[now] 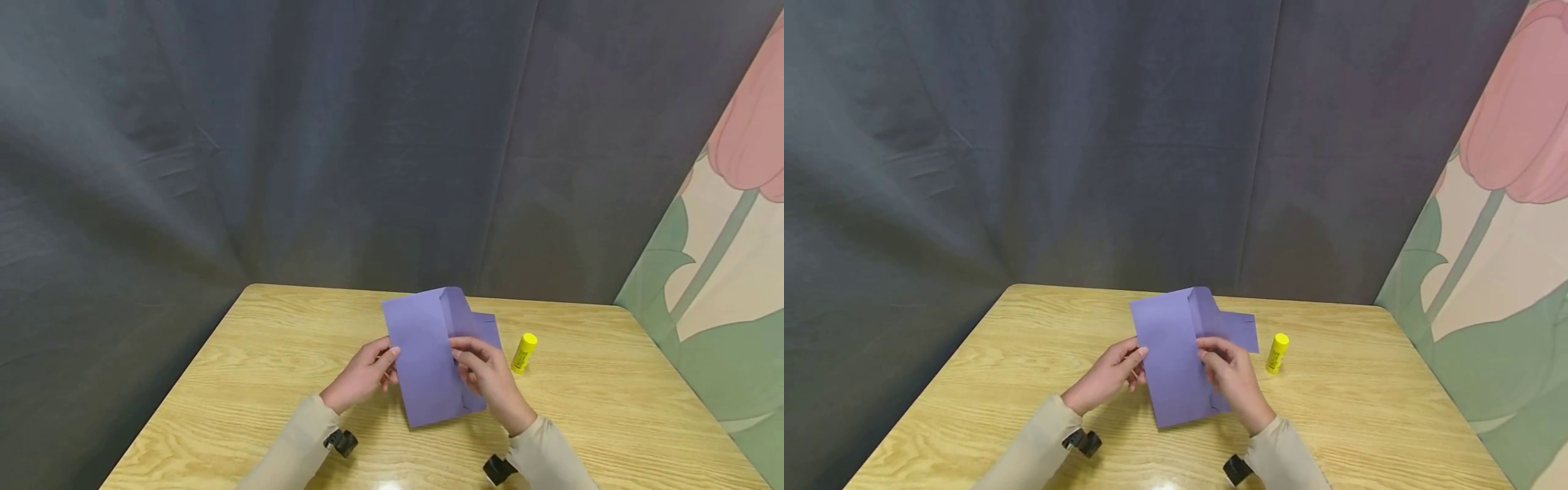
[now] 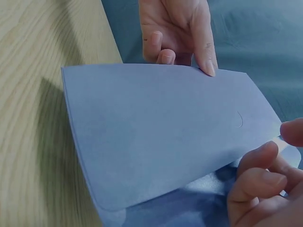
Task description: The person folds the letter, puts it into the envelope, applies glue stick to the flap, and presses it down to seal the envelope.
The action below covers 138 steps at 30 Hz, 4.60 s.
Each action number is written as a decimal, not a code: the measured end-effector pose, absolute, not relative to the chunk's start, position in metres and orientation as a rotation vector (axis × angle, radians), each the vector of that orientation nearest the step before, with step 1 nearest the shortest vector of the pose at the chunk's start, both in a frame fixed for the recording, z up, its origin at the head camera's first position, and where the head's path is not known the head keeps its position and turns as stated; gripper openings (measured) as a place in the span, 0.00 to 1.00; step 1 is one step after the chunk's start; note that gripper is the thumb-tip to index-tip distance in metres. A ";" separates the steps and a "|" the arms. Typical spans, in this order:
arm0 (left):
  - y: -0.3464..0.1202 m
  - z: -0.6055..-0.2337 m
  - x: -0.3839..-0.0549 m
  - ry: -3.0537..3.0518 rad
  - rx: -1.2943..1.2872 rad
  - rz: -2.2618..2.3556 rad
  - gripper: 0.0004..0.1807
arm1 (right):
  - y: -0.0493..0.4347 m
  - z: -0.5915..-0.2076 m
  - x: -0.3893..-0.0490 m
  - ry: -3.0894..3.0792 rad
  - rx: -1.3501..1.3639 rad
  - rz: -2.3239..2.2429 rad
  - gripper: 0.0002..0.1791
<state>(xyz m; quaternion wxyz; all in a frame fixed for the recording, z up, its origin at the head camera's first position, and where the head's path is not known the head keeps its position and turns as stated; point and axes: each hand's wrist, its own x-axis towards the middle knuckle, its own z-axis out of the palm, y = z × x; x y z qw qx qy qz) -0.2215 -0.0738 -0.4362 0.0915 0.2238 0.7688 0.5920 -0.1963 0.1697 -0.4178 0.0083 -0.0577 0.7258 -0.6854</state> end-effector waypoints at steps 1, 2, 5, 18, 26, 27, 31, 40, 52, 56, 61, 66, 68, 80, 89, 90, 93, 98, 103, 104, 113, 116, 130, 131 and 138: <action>-0.073 -0.436 -0.221 2.287 0.663 1.760 0.17 | 0.171 -0.418 -0.197 2.266 -0.179 -2.141 0.15; -0.072 -0.435 -0.221 2.290 0.659 1.760 0.17 | 0.171 -0.418 -0.196 2.267 -0.181 -2.139 0.15; -0.071 -0.436 -0.220 2.294 0.645 1.763 0.17 | 0.171 -0.419 -0.197 2.279 -0.188 -2.140 0.15; -0.066 -0.451 -0.216 2.189 0.540 1.903 0.16 | 0.174 -0.422 -0.204 2.466 -0.262 -1.992 0.15; -0.070 -0.453 -0.219 2.064 0.370 1.981 0.21 | 0.171 -0.437 -0.211 2.829 -0.283 -1.599 0.10; -0.072 -0.451 -0.220 2.097 0.339 1.984 0.23 | 0.171 -0.439 -0.212 2.846 -0.293 -1.565 0.10; -0.083 -0.447 -0.227 2.267 0.299 1.874 0.23 | 0.171 -0.446 -0.212 2.864 -0.351 -1.457 0.10; -0.092 -0.462 -0.230 2.347 0.358 1.613 0.24 | 0.169 -0.455 -0.213 2.736 -0.527 -1.406 0.08; -0.090 -0.471 -0.236 2.614 0.253 1.410 0.27 | 0.181 -0.462 -0.210 2.832 -0.494 -1.174 0.11; -0.087 -0.470 -0.230 2.735 0.352 1.258 0.24 | 0.182 -0.464 -0.210 2.824 -0.479 -1.136 0.11; -0.078 -0.462 -0.217 2.756 0.530 1.045 0.23 | 0.183 -0.462 -0.213 3.036 -0.396 -1.353 0.10; -0.071 -0.454 -0.206 2.740 0.575 0.869 0.33 | 0.196 -0.453 -0.219 3.504 -0.311 -1.461 0.09; -0.070 -0.453 -0.205 2.745 0.578 0.818 0.35 | 0.204 -0.449 -0.221 3.619 -0.220 -1.469 0.11; -0.067 -0.455 -0.205 2.753 0.623 0.706 0.38 | 0.260 -0.439 -0.222 3.468 0.423 -1.340 0.35; -0.063 -0.458 -0.204 2.733 0.612 0.725 0.40 | 0.278 -0.452 -0.225 3.066 0.321 -1.278 0.39; -0.063 -0.458 -0.204 2.731 0.612 0.726 0.38 | 0.279 -0.454 -0.225 3.061 0.308 -1.271 0.38; -0.062 -0.458 -0.204 2.728 0.614 0.722 0.36 | 0.281 -0.457 -0.226 3.055 0.274 -1.256 0.33; -0.062 -0.458 -0.203 2.733 0.621 0.703 0.34 | 0.281 -0.462 -0.230 3.035 0.226 -1.244 0.28; -0.062 -0.457 -0.201 2.726 0.634 0.677 0.34 | 0.278 -0.465 -0.230 3.052 0.195 -1.268 0.23; -0.061 -0.457 -0.201 2.726 0.641 0.662 0.33 | 0.277 -0.465 -0.229 3.062 0.192 -1.278 0.23; -0.059 -0.458 -0.199 2.725 0.685 0.721 0.32 | 0.250 -0.454 -0.226 3.160 0.105 -1.349 0.20; -0.056 -0.460 -0.200 2.732 0.718 0.853 0.27 | 0.237 -0.450 -0.226 3.131 -0.011 -1.379 0.18; -0.041 -0.438 -0.210 2.402 0.713 1.714 0.21 | 0.177 -0.436 -0.207 2.600 -0.642 -1.517 0.18; -0.041 -0.438 -0.210 2.381 0.713 1.735 0.21 | 0.174 -0.436 -0.206 2.543 -0.687 -1.514 0.18; -0.046 -0.440 -0.213 2.326 0.674 1.857 0.18 | 0.160 -0.434 -0.203 2.390 -0.787 -1.563 0.20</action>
